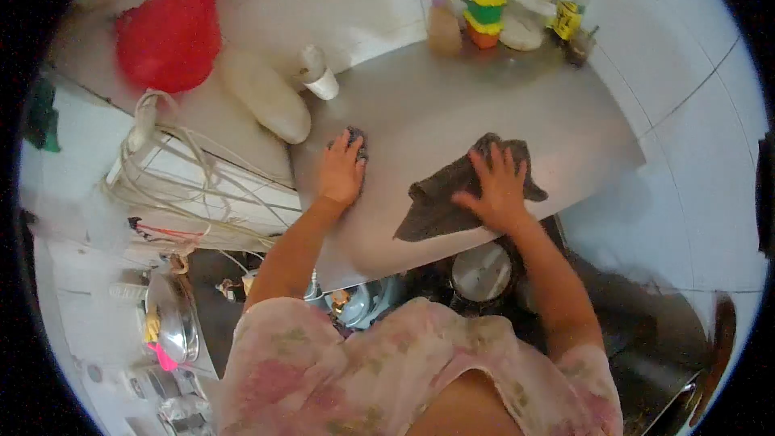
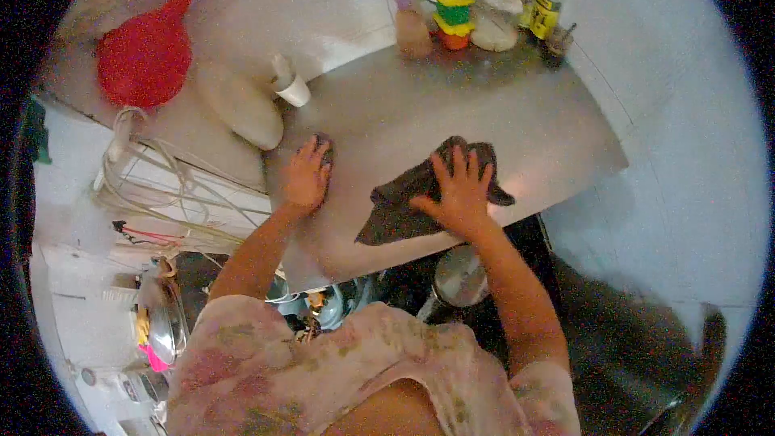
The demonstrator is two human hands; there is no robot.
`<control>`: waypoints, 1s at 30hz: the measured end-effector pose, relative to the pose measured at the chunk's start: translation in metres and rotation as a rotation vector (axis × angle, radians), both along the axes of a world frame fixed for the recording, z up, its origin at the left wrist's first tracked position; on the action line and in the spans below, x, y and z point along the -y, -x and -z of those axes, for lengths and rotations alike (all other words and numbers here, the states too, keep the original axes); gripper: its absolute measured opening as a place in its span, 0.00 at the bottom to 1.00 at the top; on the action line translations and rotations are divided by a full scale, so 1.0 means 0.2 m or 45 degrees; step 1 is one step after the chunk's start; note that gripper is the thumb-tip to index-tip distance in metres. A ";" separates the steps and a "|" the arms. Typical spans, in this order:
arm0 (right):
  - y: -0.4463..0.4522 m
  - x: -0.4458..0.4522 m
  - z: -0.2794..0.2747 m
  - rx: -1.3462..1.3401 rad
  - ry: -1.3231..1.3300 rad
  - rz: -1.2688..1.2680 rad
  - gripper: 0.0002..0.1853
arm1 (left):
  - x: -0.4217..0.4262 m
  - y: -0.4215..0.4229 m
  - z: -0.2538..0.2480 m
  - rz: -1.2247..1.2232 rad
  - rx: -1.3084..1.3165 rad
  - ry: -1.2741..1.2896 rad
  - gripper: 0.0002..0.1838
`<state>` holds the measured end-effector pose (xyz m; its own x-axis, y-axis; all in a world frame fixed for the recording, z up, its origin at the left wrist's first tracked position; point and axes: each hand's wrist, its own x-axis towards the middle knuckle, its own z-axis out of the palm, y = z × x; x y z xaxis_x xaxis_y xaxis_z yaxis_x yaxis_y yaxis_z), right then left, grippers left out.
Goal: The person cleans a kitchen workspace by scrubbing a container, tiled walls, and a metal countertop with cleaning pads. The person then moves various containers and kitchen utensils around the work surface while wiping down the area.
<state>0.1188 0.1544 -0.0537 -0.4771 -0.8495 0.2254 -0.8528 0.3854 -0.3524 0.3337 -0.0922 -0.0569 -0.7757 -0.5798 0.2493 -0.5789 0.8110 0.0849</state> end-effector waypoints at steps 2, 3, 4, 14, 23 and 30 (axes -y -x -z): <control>-0.10 0.02 0.00 -0.117 0.005 -0.067 0.40 | 0.03 -0.01 0.05 0.004 -0.002 0.019 0.25; -0.11 0.03 0.00 -0.118 -0.049 -0.014 0.37 | 0.04 -0.02 0.06 0.004 -0.009 0.029 0.25; -0.10 0.04 0.01 -0.133 -0.053 -0.018 0.35 | 0.04 -0.02 0.07 0.008 -0.015 0.032 0.25; 0.36 0.07 -0.06 -0.210 -0.167 0.524 0.27 | 0.01 -0.02 0.02 0.009 -0.001 0.005 0.27; -0.24 1.43 0.11 0.429 0.546 -0.108 0.42 | 0.04 -0.01 0.05 -0.004 -0.086 -0.112 0.28; -0.44 1.88 -0.02 0.977 0.770 -0.171 0.44 | 0.03 0.00 0.04 -0.062 0.054 -0.157 0.28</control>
